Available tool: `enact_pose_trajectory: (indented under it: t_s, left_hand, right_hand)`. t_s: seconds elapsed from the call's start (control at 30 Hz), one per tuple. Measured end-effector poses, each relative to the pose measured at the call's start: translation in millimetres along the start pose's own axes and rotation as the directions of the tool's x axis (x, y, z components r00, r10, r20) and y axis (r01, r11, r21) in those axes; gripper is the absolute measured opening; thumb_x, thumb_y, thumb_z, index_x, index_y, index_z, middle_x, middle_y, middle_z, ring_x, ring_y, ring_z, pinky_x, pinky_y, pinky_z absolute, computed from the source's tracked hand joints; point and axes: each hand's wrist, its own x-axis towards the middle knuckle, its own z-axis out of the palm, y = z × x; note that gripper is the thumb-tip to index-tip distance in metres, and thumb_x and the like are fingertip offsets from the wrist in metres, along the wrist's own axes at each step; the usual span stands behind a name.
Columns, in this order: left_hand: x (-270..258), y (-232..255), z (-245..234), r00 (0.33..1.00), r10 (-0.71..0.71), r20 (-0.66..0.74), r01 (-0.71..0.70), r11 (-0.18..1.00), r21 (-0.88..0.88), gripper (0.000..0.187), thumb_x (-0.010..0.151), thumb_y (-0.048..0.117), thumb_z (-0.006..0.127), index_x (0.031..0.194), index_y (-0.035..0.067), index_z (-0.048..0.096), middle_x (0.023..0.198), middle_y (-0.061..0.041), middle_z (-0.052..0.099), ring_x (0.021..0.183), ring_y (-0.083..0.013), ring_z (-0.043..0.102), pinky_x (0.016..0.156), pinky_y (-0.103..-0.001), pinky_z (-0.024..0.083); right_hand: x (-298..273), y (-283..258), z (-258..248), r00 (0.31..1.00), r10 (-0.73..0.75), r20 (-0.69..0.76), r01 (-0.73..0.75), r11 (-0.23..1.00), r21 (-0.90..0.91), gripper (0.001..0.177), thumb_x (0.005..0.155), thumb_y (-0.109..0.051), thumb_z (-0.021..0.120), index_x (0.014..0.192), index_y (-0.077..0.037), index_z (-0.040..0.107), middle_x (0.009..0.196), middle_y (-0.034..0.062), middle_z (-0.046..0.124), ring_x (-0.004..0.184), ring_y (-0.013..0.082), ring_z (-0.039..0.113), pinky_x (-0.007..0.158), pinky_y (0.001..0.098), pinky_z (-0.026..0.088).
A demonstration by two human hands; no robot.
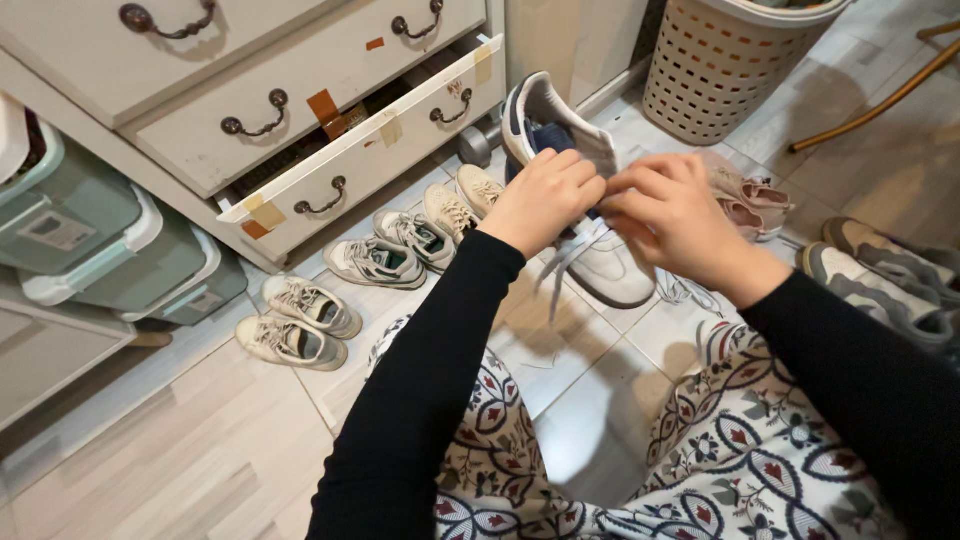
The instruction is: The person sits on the floor and removes the laces from a white sneaker, then re-laces the same shoe by threading the laces through the eyelets and tying them.
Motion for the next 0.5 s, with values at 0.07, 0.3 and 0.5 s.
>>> enact_pose_trajectory:
  t_s: [0.07,0.3,0.5]
  left_hand:
    - [-0.8,3.1,-0.8,1.0,0.008,0.007,-0.008,1.0,0.001,0.005,0.086,0.014,0.06,0.083,0.013,0.056,0.087,-0.002,0.056,0.092,-0.0203,0.059,0.079,-0.035,0.045]
    - [8.6,10.2,-5.6,1.0,0.011,0.03,-0.009,0.999,-0.05,0.007,0.086,0.014,0.06,0.082,0.012,0.056,0.086,-0.002,0.056,0.091,-0.0202,0.058,0.081,-0.035,0.044]
    - [14.0,13.4,-8.1,1.0,-0.005,0.006,0.006,0.997,-0.081,0.006,0.087,0.013,0.06,0.082,0.012,0.056,0.085,-0.002,0.055,0.09,-0.02,0.057,0.08,-0.035,0.043]
  right_hand:
    - [0.7,-1.1,4.2,1.0,-0.01,0.019,0.011,0.999,-0.038,0.023,0.077,-0.007,0.077,0.097,-0.011,0.066,0.109,0.0021,0.066,0.111,0.0288,0.058,0.097,0.0439,0.038]
    - [-6.3,0.8,9.9,0.976,0.122,-0.18,-0.146,0.982,-0.122,0.022,0.085,0.004,0.071,0.102,-0.005,0.06,0.114,0.0098,0.064,0.108,0.0308,0.058,0.094,0.0428,0.04]
    - [-16.8,22.5,14.0,0.918,0.283,-0.279,-0.319,0.943,-0.094,0.017,0.091,0.005,0.069,0.1,-0.003,0.057,0.113,0.0125,0.061,0.11,0.0351,0.058,0.095,0.0437,0.04]
